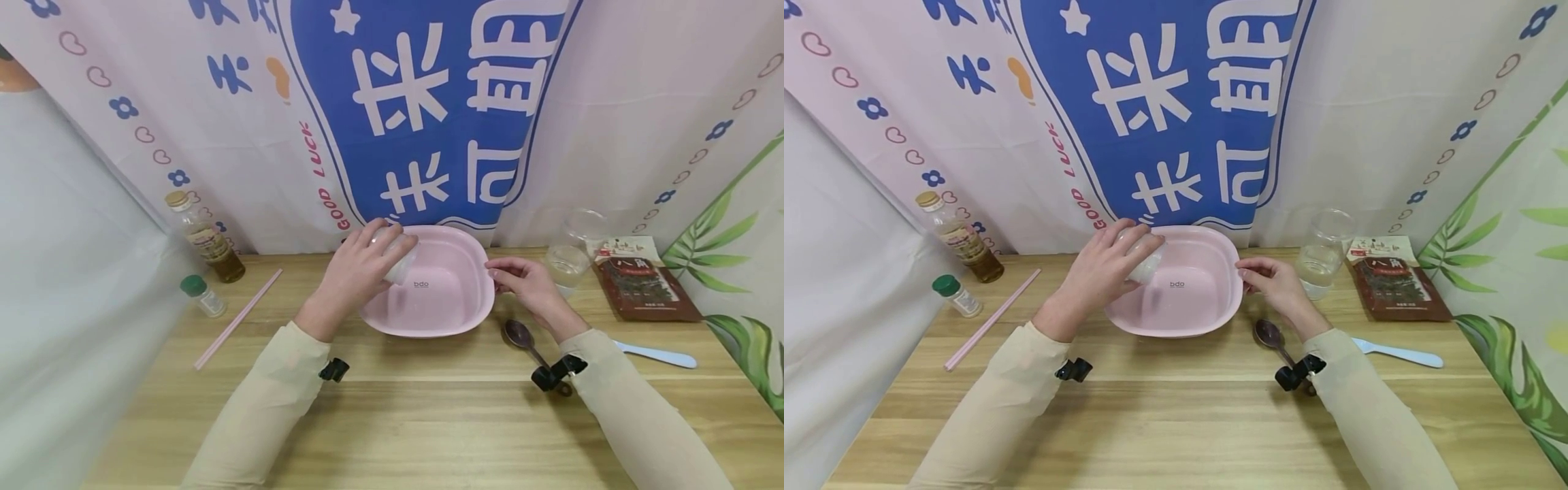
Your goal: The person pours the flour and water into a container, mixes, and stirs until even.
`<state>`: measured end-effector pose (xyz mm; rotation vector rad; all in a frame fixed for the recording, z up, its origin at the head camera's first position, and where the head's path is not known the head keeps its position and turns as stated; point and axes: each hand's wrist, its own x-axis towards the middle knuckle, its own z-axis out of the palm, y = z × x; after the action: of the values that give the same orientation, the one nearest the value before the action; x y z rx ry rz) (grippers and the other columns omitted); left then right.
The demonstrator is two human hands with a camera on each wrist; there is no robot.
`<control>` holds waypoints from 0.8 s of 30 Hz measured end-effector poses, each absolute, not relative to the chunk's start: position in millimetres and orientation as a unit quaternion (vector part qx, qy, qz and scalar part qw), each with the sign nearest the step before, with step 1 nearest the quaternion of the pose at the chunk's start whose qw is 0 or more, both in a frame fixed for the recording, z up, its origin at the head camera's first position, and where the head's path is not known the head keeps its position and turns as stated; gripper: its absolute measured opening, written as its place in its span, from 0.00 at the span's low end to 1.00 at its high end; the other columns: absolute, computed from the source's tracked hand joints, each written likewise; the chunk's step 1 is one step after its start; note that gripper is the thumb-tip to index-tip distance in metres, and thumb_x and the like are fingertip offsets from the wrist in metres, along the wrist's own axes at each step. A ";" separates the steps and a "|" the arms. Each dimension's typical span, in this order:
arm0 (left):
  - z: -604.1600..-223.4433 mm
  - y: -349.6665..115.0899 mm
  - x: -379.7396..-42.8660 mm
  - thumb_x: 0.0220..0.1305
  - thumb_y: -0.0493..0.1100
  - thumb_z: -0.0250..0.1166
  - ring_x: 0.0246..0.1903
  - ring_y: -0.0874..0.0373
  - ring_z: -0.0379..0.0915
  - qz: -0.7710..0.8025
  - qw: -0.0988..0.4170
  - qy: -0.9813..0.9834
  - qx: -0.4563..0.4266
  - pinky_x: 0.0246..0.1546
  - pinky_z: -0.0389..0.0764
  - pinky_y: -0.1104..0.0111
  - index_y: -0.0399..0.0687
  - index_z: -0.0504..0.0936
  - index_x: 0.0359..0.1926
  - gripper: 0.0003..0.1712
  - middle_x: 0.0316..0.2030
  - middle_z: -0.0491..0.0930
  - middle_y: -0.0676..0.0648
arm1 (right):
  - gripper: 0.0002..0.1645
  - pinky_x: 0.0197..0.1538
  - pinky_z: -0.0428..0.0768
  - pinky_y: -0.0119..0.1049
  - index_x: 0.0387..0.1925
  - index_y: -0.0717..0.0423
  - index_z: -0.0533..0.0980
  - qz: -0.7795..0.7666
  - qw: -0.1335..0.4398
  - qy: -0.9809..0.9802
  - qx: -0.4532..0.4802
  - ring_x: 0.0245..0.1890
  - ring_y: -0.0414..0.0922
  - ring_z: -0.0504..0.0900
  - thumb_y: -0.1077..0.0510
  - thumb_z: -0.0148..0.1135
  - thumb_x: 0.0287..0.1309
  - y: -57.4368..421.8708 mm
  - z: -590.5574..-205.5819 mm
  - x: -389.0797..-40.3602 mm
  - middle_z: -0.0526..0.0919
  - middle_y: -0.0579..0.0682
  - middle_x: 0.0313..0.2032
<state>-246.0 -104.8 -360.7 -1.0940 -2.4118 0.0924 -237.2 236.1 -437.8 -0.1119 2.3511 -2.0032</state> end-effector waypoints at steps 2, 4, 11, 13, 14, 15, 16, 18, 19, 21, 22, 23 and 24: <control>-361.4 -104.8 -246.1 0.54 0.52 0.87 0.75 0.40 0.65 0.034 0.243 -0.882 -0.401 0.72 0.79 0.46 0.58 0.69 0.76 0.52 0.73 0.74 0.44 | 0.22 0.44 0.90 0.31 0.63 0.77 0.77 -0.649 0.025 0.759 -0.037 0.34 0.34 0.87 0.63 0.62 0.77 236.4 -438.3 -237.5 0.89 0.32 0.37; -362.0 -104.7 -246.0 0.54 0.52 0.87 0.75 0.39 0.66 0.034 0.245 -0.882 -0.402 0.72 0.78 0.46 0.58 0.69 0.76 0.53 0.73 0.74 0.44 | 0.22 0.43 0.90 0.30 0.63 0.77 0.77 -0.650 0.025 0.759 -0.038 0.34 0.34 0.87 0.63 0.62 0.77 236.7 -438.7 -237.7 0.89 0.32 0.37; -364.9 -104.5 -247.2 0.54 0.51 0.87 0.75 0.38 0.66 0.038 0.250 -0.877 -0.409 0.73 0.78 0.46 0.58 0.69 0.76 0.53 0.72 0.74 0.44 | 0.23 0.43 0.90 0.29 0.63 0.78 0.77 -0.650 0.025 0.758 -0.039 0.34 0.34 0.87 0.63 0.62 0.77 237.0 -439.3 -237.6 0.89 0.32 0.37; -365.6 -104.4 -247.6 0.53 0.52 0.87 0.75 0.38 0.67 0.039 0.254 -0.875 -0.410 0.73 0.78 0.46 0.58 0.69 0.76 0.53 0.72 0.74 0.44 | 0.22 0.43 0.89 0.29 0.63 0.77 0.77 -0.649 0.024 0.759 -0.038 0.34 0.34 0.87 0.63 0.62 0.77 237.1 -439.4 -237.8 0.89 0.32 0.37; -365.8 -104.4 -247.7 0.53 0.52 0.87 0.75 0.38 0.67 0.039 0.254 -0.875 -0.410 0.73 0.77 0.46 0.58 0.69 0.76 0.53 0.72 0.74 0.44 | 0.22 0.43 0.89 0.29 0.63 0.77 0.77 -0.649 0.025 0.759 -0.038 0.35 0.34 0.87 0.63 0.62 0.77 237.0 -439.3 -237.7 0.89 0.33 0.37; -366.0 -104.5 -247.8 0.53 0.52 0.87 0.75 0.38 0.67 0.038 0.254 -0.875 -0.409 0.73 0.77 0.46 0.58 0.69 0.76 0.53 0.72 0.74 0.44 | 0.22 0.43 0.89 0.29 0.63 0.77 0.77 -0.649 0.025 0.759 -0.038 0.34 0.34 0.87 0.63 0.62 0.77 236.9 -439.2 -237.6 0.89 0.33 0.37; -366.1 -104.6 -247.8 0.53 0.52 0.87 0.75 0.38 0.67 0.037 0.255 -0.876 -0.409 0.74 0.77 0.46 0.58 0.69 0.76 0.53 0.72 0.74 0.44 | 0.22 0.43 0.89 0.28 0.63 0.77 0.77 -0.649 0.025 0.759 -0.038 0.34 0.34 0.87 0.63 0.62 0.77 236.9 -439.1 -237.6 0.89 0.33 0.37; -366.1 -104.5 -247.7 0.53 0.51 0.87 0.75 0.38 0.66 0.038 0.254 -0.875 -0.410 0.74 0.77 0.46 0.58 0.69 0.76 0.53 0.72 0.74 0.44 | 0.22 0.43 0.89 0.28 0.63 0.77 0.77 -0.649 0.025 0.759 -0.040 0.35 0.34 0.87 0.62 0.62 0.77 236.8 -439.0 -237.6 0.89 0.33 0.37; -366.2 -104.3 -247.8 0.53 0.51 0.87 0.75 0.38 0.66 0.037 0.254 -0.875 -0.411 0.74 0.77 0.46 0.58 0.69 0.76 0.53 0.72 0.74 0.44 | 0.22 0.42 0.89 0.28 0.63 0.77 0.77 -0.649 0.025 0.759 -0.040 0.35 0.34 0.87 0.62 0.62 0.77 236.7 -438.9 -237.6 0.89 0.33 0.37; -366.3 -104.1 -248.0 0.52 0.51 0.88 0.75 0.39 0.66 0.034 0.255 -0.875 -0.410 0.74 0.77 0.46 0.58 0.69 0.76 0.53 0.72 0.74 0.44 | 0.22 0.42 0.89 0.28 0.62 0.77 0.77 -0.650 0.024 0.759 -0.038 0.35 0.34 0.87 0.62 0.63 0.77 236.7 -439.1 -237.7 0.89 0.33 0.37; -366.5 -104.0 -248.0 0.52 0.51 0.88 0.75 0.39 0.66 0.032 0.255 -0.875 -0.410 0.74 0.77 0.46 0.58 0.69 0.76 0.53 0.72 0.74 0.44 | 0.22 0.43 0.89 0.28 0.63 0.77 0.77 -0.650 0.025 0.759 -0.038 0.35 0.34 0.87 0.62 0.63 0.77 236.6 -439.1 -237.7 0.89 0.33 0.37; -366.7 -103.9 -248.1 0.52 0.51 0.88 0.75 0.38 0.66 0.032 0.255 -0.875 -0.411 0.74 0.77 0.46 0.58 0.70 0.76 0.53 0.72 0.74 0.44 | 0.23 0.43 0.89 0.28 0.63 0.77 0.77 -0.649 0.025 0.759 -0.037 0.35 0.34 0.87 0.62 0.63 0.77 236.7 -439.2 -237.6 0.89 0.33 0.37; -366.8 -103.7 -248.3 0.52 0.51 0.88 0.75 0.39 0.66 0.033 0.255 -0.875 -0.411 0.74 0.77 0.46 0.58 0.70 0.76 0.53 0.72 0.74 0.44 | 0.23 0.43 0.89 0.28 0.63 0.76 0.77 -0.649 0.025 0.760 -0.036 0.35 0.34 0.87 0.62 0.63 0.77 236.8 -439.1 -237.5 0.89 0.33 0.37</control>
<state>-248.3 -103.7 -366.8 -1.1162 -2.3749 0.0883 -237.5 236.8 -439.1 -0.1123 2.3485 -2.0060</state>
